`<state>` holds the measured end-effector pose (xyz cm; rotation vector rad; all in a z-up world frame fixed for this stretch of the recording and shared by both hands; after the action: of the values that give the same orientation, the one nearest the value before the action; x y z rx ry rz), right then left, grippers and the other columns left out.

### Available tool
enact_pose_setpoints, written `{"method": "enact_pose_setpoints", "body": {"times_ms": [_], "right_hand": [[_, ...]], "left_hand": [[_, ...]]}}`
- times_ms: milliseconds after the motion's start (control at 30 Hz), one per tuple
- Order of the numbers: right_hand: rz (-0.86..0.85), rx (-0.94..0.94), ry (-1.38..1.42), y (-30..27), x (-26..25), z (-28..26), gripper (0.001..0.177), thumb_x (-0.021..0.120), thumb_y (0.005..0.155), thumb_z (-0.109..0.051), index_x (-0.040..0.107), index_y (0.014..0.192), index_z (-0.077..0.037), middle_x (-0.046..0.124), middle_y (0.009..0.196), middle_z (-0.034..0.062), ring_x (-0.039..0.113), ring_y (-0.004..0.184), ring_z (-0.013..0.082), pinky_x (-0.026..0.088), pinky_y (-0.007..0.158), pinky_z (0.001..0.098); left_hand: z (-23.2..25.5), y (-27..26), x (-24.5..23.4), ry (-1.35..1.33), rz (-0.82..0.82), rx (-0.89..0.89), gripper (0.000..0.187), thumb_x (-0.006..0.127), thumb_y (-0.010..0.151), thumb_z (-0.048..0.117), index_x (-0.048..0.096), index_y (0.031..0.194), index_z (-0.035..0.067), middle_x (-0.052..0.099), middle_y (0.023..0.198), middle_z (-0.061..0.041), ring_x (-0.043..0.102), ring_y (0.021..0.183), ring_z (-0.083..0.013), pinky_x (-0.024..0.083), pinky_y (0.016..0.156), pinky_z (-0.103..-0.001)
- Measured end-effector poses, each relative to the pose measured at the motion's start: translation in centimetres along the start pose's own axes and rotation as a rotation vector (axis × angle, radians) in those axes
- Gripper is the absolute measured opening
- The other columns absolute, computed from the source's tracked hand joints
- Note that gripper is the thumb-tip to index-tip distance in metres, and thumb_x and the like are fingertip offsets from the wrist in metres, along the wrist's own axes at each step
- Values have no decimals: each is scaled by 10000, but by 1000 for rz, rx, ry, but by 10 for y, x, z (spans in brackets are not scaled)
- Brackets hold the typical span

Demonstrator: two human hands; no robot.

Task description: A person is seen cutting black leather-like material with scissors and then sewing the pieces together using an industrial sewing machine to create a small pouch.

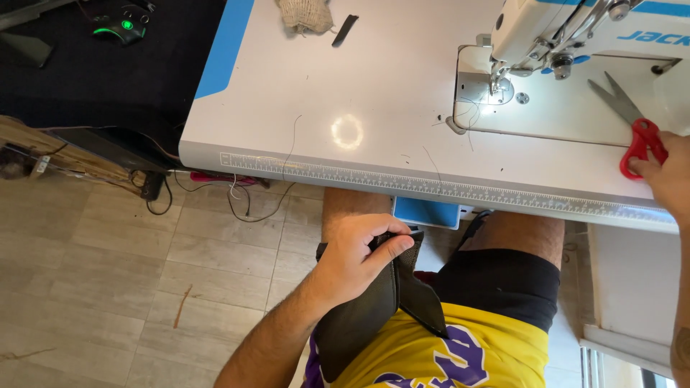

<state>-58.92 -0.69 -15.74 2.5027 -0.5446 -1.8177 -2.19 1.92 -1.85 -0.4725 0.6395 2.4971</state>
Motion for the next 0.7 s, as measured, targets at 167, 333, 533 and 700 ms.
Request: {"method": "enact_pose_setpoints", "body": {"times_ms": [167, 333, 533, 700], "right_hand": [[-65, 71, 87, -16, -12, -17, 629, 768, 929, -22, 619, 1524, 114, 605, 1123, 288, 550, 942, 408, 463, 794, 481], [-72, 137, 457, -80, -30, -102, 527, 616, 986, 87, 619, 1513, 96, 618, 1059, 219, 565, 945, 275, 507, 685, 402], [-454, 107, 1816, -152, 10, -234, 606, 869, 844, -122, 614, 1356, 76, 749, 1126, 235, 760, 922, 327, 621, 867, 381], [-371, 83, 1753, -192, 72, -291, 985, 942, 562, -22, 525, 1448, 87, 730, 861, 307, 777, 768, 385, 651, 694, 442]], "left_hand": [[3, -1, -2, -27, 25, -5, 191, 655, 979, 216, 750, 938, 56, 775, 877, -30, 730, 791, -153, 555, 706, -269], [-6, -3, -4, -74, 69, -39, 147, 666, 966, 151, 750, 947, 31, 781, 897, -60, 744, 818, -172, 584, 746, -272], [-2, 3, -3, -53, 75, -32, 146, 676, 966, 158, 748, 964, 31, 783, 909, -60, 748, 813, -172, 590, 735, -263], [-1, 7, -1, -202, 129, -45, 81, 694, 963, 95, 766, 960, 58, 730, 742, -100, 698, 664, -205, 559, 665, -307]]}}
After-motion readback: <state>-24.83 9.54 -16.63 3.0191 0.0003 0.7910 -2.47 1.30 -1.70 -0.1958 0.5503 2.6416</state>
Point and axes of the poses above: each hand's wrist, its own y-axis towards the middle knuckle, its own x-axis out of the palm, z = x × y, the point moved 4 cm from there along y, towards the middle knuckle
